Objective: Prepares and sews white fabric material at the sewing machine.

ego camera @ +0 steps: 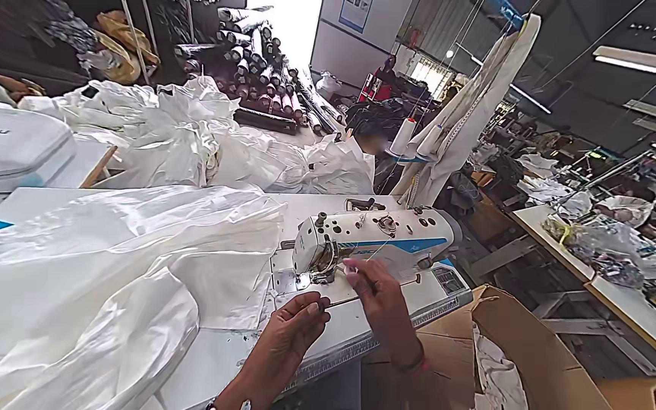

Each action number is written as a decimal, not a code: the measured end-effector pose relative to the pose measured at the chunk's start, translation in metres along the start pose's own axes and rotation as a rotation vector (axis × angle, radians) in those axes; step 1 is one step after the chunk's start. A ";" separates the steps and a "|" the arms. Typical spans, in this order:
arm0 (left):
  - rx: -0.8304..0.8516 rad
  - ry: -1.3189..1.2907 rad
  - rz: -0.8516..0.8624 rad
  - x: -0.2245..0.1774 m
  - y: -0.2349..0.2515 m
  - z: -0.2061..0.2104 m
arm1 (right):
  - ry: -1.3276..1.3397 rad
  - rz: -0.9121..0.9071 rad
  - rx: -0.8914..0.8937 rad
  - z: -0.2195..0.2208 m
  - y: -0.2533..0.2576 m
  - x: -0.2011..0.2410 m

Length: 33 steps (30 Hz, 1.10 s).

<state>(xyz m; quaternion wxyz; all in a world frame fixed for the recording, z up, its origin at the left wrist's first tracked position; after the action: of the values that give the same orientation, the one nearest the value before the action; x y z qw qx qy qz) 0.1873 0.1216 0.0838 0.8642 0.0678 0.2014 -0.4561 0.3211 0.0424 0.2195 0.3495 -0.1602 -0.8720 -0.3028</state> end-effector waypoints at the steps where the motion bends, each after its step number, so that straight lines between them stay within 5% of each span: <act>1: 0.002 -0.011 0.005 0.000 0.002 0.002 | 0.021 0.011 0.024 0.013 -0.016 -0.001; 6: 0.002 -0.005 -0.049 0.005 0.000 0.006 | 0.086 0.085 0.034 0.039 -0.060 -0.014; 11: 0.021 -0.040 -0.133 0.014 -0.005 0.004 | 0.348 0.166 0.186 0.040 -0.065 -0.023; 20: 0.037 0.016 -0.209 0.025 -0.006 0.000 | 0.428 0.316 0.505 0.034 -0.063 -0.034; 25: -0.066 0.169 -0.118 0.008 -0.004 0.001 | 0.367 0.442 0.107 -0.041 -0.001 -0.029; 28: -0.072 0.189 -0.066 0.003 -0.004 0.005 | 0.007 0.356 -0.205 -0.088 0.056 -0.047; 33: -0.094 0.209 -0.033 -0.002 -0.005 0.003 | -0.254 0.185 -0.343 -0.099 0.088 -0.067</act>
<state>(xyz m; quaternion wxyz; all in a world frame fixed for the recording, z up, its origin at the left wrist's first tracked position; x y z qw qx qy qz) 0.1833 0.1190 0.0876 0.8329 0.0709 0.3130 -0.4509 0.4615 0.0418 0.2652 0.2310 -0.3336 -0.8262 -0.3908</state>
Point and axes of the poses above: each hand's wrist, its own y-axis towards the middle knuckle, its own z-axis out of the palm, x = y × z, the point moved 7 cm from there along y, towards the middle knuckle, and after that the axes turned 6 degrees about z, right-handed, at the moved point
